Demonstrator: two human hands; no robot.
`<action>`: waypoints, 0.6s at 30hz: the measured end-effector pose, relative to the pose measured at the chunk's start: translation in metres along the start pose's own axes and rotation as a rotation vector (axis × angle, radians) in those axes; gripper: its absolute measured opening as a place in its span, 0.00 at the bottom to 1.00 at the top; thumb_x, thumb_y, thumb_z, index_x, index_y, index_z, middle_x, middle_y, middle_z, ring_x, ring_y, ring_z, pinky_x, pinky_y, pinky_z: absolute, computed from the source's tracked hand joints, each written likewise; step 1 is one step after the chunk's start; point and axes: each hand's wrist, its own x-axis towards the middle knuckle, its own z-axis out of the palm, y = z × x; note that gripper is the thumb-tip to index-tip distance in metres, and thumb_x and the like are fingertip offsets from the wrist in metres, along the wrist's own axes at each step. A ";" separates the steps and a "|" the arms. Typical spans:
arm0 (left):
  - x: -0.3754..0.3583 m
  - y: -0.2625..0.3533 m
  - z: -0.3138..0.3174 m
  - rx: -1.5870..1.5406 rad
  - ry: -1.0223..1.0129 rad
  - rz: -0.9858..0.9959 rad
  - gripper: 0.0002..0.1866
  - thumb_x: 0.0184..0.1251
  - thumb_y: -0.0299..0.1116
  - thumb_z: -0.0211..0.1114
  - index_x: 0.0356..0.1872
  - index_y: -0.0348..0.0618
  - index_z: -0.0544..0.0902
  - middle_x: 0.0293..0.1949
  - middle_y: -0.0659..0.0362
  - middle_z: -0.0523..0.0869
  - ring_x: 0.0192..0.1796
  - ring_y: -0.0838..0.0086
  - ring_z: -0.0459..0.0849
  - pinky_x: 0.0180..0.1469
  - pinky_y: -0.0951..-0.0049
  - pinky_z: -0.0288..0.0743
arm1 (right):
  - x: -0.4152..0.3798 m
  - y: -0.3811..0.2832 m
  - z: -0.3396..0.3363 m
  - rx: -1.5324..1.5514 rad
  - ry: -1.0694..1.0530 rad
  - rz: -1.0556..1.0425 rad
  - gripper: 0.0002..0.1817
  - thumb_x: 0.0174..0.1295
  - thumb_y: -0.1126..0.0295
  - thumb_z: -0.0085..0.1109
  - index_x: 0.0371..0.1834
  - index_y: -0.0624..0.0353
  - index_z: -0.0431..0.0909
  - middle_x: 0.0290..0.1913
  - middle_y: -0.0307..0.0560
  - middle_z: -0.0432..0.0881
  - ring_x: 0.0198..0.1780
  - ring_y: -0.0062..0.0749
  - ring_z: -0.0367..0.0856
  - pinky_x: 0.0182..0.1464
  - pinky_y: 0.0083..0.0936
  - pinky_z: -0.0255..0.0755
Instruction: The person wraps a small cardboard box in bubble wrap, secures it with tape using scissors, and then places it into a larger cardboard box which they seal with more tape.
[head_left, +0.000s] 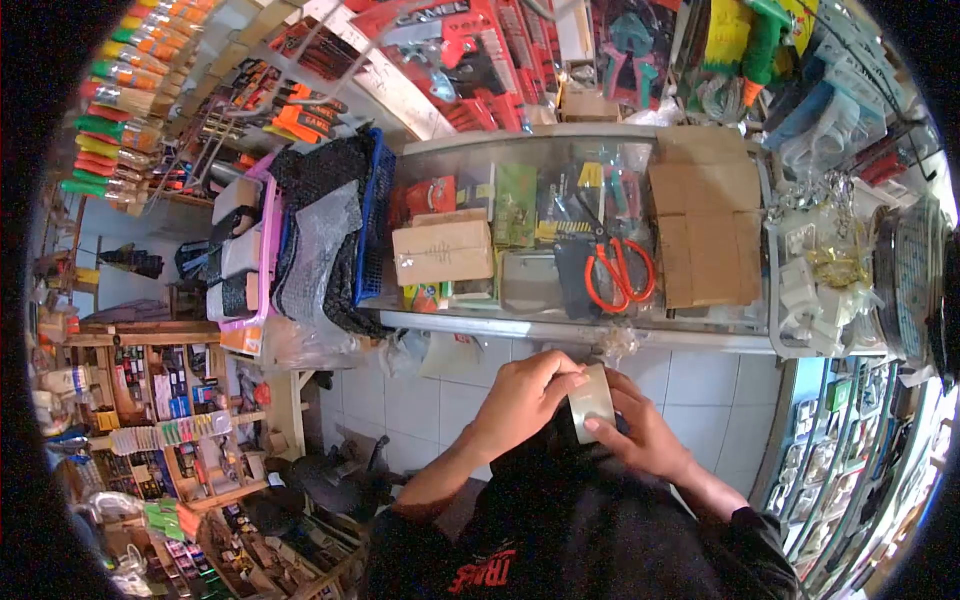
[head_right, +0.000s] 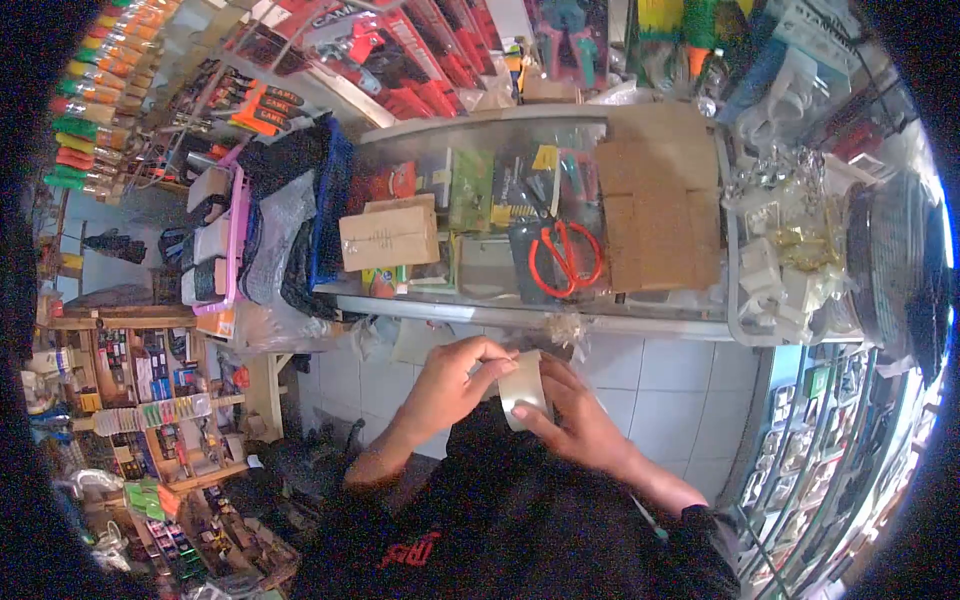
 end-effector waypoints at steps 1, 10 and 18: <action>0.000 0.000 -0.001 0.002 -0.017 -0.010 0.08 0.75 0.30 0.70 0.43 0.34 0.84 0.43 0.49 0.93 0.47 0.64 0.94 0.50 0.67 0.83 | -0.001 -0.001 -0.001 -0.050 -0.025 -0.022 0.23 0.73 0.60 0.66 0.61 0.67 0.80 0.69 0.65 0.75 0.76 0.65 0.68 0.76 0.52 0.63; 0.011 -0.006 -0.026 -0.226 -0.195 -0.091 0.13 0.79 0.36 0.68 0.42 0.32 0.85 0.35 0.59 0.90 0.39 0.80 0.84 0.43 0.73 0.79 | -0.012 -0.015 0.012 -0.093 -0.003 -0.017 0.22 0.71 0.60 0.68 0.59 0.67 0.81 0.69 0.63 0.74 0.79 0.63 0.63 0.78 0.52 0.60; 0.013 -0.036 -0.037 -0.476 -0.393 -0.269 0.13 0.81 0.38 0.67 0.44 0.36 0.85 0.37 0.64 0.89 0.39 0.85 0.83 0.41 0.79 0.78 | -0.013 -0.027 0.039 -0.028 0.062 0.039 0.22 0.71 0.57 0.68 0.56 0.68 0.83 0.65 0.64 0.77 0.72 0.59 0.72 0.73 0.48 0.66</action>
